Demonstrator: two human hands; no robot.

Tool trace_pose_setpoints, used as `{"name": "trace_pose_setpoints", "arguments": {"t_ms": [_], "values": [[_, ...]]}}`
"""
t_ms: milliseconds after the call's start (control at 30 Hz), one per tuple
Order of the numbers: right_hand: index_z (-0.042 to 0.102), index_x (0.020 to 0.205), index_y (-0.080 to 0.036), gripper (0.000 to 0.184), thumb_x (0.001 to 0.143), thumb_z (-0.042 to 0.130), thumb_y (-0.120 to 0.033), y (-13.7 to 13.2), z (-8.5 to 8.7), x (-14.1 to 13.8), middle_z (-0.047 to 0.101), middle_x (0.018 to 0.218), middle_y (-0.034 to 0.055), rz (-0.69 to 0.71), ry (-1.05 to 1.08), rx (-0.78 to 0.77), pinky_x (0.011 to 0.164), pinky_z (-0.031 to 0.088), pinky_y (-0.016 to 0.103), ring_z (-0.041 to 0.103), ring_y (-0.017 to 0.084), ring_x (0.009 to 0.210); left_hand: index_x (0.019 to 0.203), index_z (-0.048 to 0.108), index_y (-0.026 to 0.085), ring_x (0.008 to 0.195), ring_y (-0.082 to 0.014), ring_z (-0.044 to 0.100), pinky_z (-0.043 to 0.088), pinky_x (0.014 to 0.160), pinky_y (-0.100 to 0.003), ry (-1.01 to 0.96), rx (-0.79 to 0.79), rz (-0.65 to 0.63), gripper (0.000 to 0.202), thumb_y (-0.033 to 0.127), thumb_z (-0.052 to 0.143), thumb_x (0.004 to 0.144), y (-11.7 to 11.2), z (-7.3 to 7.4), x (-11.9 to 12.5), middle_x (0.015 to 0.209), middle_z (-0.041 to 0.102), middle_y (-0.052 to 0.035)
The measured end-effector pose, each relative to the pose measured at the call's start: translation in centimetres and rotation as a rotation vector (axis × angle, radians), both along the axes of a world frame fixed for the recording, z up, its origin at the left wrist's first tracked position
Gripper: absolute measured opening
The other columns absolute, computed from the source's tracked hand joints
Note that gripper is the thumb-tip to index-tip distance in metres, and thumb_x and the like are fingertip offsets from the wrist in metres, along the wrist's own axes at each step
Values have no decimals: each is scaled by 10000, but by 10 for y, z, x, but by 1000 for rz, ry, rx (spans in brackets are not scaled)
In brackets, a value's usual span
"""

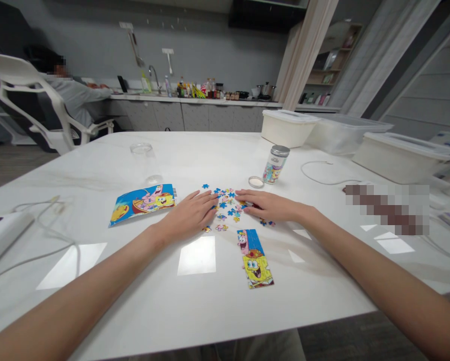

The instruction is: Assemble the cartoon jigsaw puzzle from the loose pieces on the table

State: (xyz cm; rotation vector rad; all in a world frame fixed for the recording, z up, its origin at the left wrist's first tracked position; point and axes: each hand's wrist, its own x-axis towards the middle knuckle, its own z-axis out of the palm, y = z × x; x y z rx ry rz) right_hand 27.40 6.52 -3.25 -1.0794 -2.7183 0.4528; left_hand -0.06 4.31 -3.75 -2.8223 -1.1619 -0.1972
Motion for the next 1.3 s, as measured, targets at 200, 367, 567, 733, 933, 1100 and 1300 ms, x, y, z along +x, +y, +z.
{"name": "trace_pose_setpoints", "arguments": {"t_ms": [200, 367, 567, 733, 933, 1100, 1300], "values": [[562, 1315, -238, 378, 996, 393, -351, 1, 2, 2, 481, 1467, 66, 11, -23, 33, 1121, 371, 409, 475, 214, 1319, 1146, 630, 131, 1158, -206, 572, 364, 1087, -441, -100, 31, -28, 379, 260, 303, 1002, 2, 1, -8, 1221, 656, -106], [641, 1143, -203, 309, 952, 399, -205, 6, 2, 2, 670, 1167, 94, -98, 16, 180, 925, 497, 421, 625, 232, 1053, 1164, 618, 187, 1188, -192, 554, 400, 1054, -408, -197, 26, -119, 315, 221, 371, 971, 7, -2, -13, 1272, 635, -88], [662, 1017, -171, 314, 861, 407, -75, 10, 1, 4, 667, 991, 100, -162, 54, 273, 832, 503, 371, 626, 223, 926, 1044, 663, 222, 1116, -160, 605, 376, 1059, -391, -203, -19, -184, 274, 258, 398, 983, 8, -5, -13, 1143, 708, -31], [659, 1004, -180, 286, 860, 430, -87, 5, -3, -5, 638, 1005, 100, -122, 102, 301, 871, 487, 381, 604, 231, 965, 1184, 605, 210, 1203, -182, 550, 399, 1048, -402, -227, 25, -180, 294, 273, 411, 972, 5, -4, -5, 1292, 631, -70], [653, 997, -166, 290, 862, 412, -80, 0, 0, -9, 639, 1030, 112, -169, 105, 324, 885, 481, 380, 599, 242, 998, 1032, 658, 200, 1147, -182, 575, 413, 1038, -389, -219, 6, -203, 229, 256, 458, 933, -1, -2, 0, 1216, 660, -63], [653, 958, -173, 262, 863, 422, -96, 3, 5, -5, 671, 1004, 94, -364, 135, 352, 819, 489, 356, 628, 233, 931, 1015, 666, 208, 1096, -192, 591, 427, 1014, -409, -243, -17, -188, 241, 252, 443, 933, -3, 0, -2, 1178, 669, -65], [652, 931, -188, 227, 839, 459, -113, 2, 7, -5, 693, 973, 77, -433, 109, 342, 777, 487, 333, 639, 218, 875, 1068, 689, 232, 985, -205, 587, 454, 933, -408, -220, -9, -175, 273, 306, 459, 941, -1, 0, -6, 1046, 639, -76]]}}
